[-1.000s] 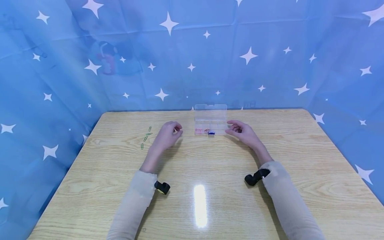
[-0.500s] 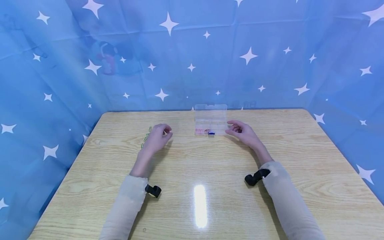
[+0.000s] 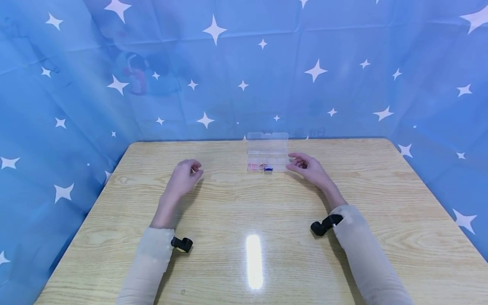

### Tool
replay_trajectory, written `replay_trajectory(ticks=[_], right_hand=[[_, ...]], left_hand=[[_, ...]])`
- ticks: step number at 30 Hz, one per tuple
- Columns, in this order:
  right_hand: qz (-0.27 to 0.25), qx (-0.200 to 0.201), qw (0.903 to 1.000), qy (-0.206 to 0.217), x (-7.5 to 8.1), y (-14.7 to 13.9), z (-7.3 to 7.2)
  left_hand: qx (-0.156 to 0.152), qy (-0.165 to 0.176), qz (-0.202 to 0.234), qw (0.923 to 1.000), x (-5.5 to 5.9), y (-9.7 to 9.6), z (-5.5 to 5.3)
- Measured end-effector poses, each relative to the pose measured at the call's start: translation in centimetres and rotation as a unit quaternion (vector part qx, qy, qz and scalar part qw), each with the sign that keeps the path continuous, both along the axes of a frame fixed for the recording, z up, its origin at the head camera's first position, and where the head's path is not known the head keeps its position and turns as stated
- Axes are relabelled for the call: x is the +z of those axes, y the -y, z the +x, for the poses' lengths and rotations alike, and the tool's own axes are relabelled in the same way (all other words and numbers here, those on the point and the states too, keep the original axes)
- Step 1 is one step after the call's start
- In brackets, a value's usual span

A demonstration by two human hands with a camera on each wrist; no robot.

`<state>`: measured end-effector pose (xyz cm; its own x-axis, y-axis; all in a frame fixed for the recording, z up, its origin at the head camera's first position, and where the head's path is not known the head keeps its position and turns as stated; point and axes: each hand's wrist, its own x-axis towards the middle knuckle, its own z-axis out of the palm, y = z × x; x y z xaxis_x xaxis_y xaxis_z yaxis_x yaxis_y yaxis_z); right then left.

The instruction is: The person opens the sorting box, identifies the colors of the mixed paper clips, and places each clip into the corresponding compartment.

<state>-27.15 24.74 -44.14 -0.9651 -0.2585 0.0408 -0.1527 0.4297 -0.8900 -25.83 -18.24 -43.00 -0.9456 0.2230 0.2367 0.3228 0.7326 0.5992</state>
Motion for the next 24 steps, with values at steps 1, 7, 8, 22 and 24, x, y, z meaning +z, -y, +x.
replay_trajectory(ticks=[1,7,8,22,24], right_hand=[[0.002,0.001,1.0,0.0,0.4,0.1,0.2],[0.014,0.001,0.9999,-0.003,1.3,0.4,0.9],[0.013,0.001,0.9999,-0.003,1.4,0.4,0.9],[0.011,-0.002,0.9999,-0.004,1.3,0.5,0.7],[0.01,-0.001,0.9999,-0.003,1.3,0.5,0.8]], left_hand=[[0.003,0.002,0.0,1.0,0.0,0.2,0.0],[0.021,0.003,-0.013,0.9997,-0.1,1.7,0.0],[0.025,0.004,-0.018,0.9995,-0.1,1.9,0.0],[0.051,0.074,-0.055,0.9945,0.1,5.0,1.0],[0.048,0.103,-0.057,0.9919,0.2,5.3,1.1]])
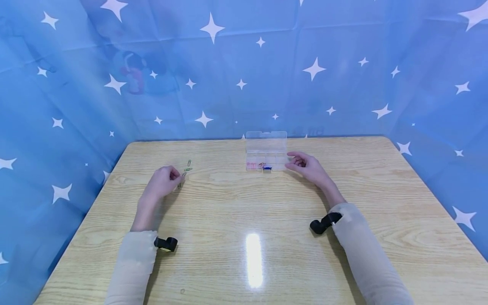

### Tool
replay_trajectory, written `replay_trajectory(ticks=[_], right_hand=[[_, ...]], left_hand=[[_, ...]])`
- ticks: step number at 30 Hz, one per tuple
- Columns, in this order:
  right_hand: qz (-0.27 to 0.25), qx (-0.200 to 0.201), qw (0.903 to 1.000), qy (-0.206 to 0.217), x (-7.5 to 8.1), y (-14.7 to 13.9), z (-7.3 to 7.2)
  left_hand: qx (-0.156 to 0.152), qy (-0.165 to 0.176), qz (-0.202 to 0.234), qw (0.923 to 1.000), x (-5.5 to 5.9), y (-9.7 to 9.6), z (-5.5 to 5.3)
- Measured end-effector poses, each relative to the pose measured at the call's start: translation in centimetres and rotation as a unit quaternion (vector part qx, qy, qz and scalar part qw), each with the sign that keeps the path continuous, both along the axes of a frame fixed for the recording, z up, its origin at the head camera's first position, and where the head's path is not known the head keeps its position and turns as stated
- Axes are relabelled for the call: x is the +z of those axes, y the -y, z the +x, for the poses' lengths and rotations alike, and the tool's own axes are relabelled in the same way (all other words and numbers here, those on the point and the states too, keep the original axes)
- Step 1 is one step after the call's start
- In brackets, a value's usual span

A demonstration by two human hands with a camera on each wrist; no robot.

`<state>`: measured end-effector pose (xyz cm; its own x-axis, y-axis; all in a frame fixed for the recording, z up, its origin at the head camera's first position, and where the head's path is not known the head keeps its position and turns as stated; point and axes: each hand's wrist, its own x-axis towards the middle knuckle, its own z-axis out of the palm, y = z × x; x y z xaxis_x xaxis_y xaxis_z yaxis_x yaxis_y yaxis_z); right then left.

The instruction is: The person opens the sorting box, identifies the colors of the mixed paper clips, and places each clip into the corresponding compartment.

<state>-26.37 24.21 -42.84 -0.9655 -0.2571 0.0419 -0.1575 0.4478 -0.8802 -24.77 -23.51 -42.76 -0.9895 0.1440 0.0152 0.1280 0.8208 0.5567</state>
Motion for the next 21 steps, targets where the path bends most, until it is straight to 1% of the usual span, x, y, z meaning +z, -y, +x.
replay_trajectory(ticks=[3,5,7,11,17,21], right_hand=[[0.0,-0.001,1.0,0.002,0.09,0.03,0.0],[0.001,-0.001,1.0,0.003,0.13,0.03,0.03],[0.001,-0.001,1.0,0.004,0.14,0.03,0.04],[0.002,0.001,1.0,0.002,0.11,0.01,0.08],[0.001,0.003,1.0,-0.001,0.18,0.04,0.14],[0.002,0.003,1.0,-0.001,0.19,0.08,0.14]], left_hand=[[0.002,0.043,0.0,0.9991,0.34,0.32,0.25],[0.002,0.059,0.002,0.9982,0.59,0.45,0.47],[0.002,0.068,0.004,0.9977,0.77,0.55,0.63],[0.0,0.071,0.006,0.9975,0.94,0.61,0.83],[-0.004,0.07,0.011,0.9975,0.96,0.7,0.79],[-0.012,0.062,0.01,0.998,0.82,0.84,0.75]])
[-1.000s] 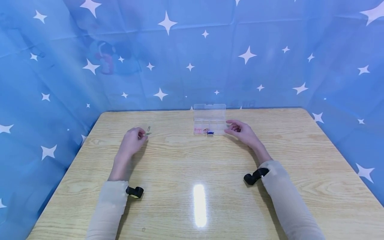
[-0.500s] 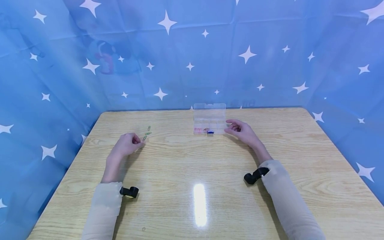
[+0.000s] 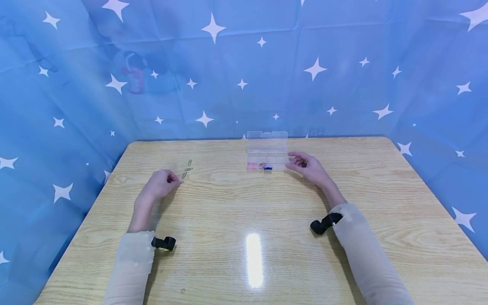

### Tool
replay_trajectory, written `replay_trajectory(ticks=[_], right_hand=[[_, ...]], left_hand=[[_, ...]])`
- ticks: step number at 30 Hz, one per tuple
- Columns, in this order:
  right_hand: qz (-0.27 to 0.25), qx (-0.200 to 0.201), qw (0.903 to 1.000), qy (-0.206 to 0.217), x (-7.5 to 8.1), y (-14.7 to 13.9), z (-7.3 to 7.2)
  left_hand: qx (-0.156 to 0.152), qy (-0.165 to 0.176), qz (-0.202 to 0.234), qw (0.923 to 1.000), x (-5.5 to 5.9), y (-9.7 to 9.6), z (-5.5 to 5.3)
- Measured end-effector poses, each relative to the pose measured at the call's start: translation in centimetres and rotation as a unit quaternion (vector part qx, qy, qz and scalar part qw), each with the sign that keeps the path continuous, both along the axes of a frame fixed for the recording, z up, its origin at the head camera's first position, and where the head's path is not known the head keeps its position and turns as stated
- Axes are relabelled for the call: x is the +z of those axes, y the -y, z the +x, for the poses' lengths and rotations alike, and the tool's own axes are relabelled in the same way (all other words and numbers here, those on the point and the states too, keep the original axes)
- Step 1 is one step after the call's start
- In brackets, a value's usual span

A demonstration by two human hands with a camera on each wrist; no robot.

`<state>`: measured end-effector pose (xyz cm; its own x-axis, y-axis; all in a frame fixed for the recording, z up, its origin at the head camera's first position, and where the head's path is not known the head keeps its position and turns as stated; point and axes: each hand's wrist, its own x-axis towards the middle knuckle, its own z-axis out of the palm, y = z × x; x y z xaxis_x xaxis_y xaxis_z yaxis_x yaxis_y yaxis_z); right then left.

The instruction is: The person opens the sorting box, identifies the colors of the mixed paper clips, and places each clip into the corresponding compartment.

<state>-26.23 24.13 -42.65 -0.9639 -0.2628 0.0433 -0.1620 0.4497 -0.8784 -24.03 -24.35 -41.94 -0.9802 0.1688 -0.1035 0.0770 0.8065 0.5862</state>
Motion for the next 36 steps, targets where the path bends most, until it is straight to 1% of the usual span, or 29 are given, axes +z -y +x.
replay_trajectory(ticks=[5,10,17,24,31,36], right_hand=[[0.003,-0.001,1.0,-0.001,-0.1,0.0,0.0],[0.005,-0.002,1.0,-0.002,-0.2,0.0,-0.1],[0.004,-0.003,1.0,-0.003,-0.2,-0.1,-0.1],[-0.001,0.0,1.0,-0.002,-0.3,-0.2,-0.2],[-0.001,0.0,1.0,0.0,-0.3,-0.2,-0.2],[0.001,0.0,1.0,-0.002,-0.4,-0.2,-0.2]], left_hand=[[-0.003,-0.021,-0.001,0.9998,-0.2,-0.1,-0.1],[-0.003,-0.037,0.01,0.9993,0.1,-0.6,-0.4],[-0.007,-0.042,0.017,0.9989,0.1,-2.0,-0.9],[-0.03,-0.076,0.027,0.9963,0.1,-3.5,-1.4],[-0.043,-0.093,0.039,0.9939,0.2,-4.7,-2.1],[-0.055,-0.101,0.056,0.9918,0.4,-5.8,-2.3]])
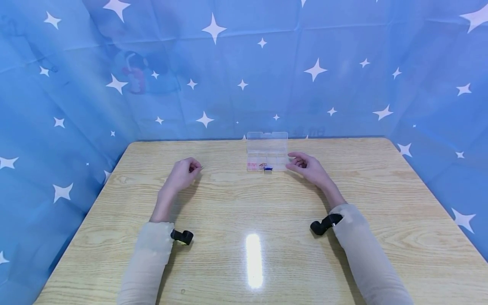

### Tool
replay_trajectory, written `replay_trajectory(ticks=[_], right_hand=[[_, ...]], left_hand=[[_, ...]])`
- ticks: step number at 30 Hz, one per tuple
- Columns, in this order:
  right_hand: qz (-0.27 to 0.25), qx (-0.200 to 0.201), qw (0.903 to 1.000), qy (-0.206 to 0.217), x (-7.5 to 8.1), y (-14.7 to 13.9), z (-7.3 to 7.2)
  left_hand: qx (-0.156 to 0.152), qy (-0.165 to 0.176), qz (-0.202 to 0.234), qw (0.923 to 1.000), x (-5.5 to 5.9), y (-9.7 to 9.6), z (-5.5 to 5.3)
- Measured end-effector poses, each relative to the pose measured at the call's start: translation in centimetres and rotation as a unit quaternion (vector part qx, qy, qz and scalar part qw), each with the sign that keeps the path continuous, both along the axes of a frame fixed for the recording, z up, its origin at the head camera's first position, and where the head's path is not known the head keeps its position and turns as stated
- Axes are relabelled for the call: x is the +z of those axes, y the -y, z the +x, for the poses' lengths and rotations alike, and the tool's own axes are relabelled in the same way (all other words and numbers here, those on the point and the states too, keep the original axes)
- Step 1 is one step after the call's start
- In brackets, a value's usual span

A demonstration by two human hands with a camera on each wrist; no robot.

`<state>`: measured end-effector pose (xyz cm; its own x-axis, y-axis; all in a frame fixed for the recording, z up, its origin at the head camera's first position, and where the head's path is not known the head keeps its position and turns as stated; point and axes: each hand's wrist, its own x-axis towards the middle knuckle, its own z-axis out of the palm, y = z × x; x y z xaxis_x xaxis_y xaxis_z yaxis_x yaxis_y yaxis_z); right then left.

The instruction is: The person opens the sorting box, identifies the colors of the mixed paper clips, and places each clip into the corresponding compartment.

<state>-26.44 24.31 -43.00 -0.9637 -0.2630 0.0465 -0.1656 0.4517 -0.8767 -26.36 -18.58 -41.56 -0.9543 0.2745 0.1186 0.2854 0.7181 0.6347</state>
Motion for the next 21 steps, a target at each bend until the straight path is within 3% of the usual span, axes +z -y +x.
replay_trajectory(ticks=[21], right_hand=[[0.004,-0.003,1.0,-0.006,0.1,0.1,0.2]], left_hand=[[-0.034,-0.021,0.05,0.998,0.0,-6.9,-2.8]])
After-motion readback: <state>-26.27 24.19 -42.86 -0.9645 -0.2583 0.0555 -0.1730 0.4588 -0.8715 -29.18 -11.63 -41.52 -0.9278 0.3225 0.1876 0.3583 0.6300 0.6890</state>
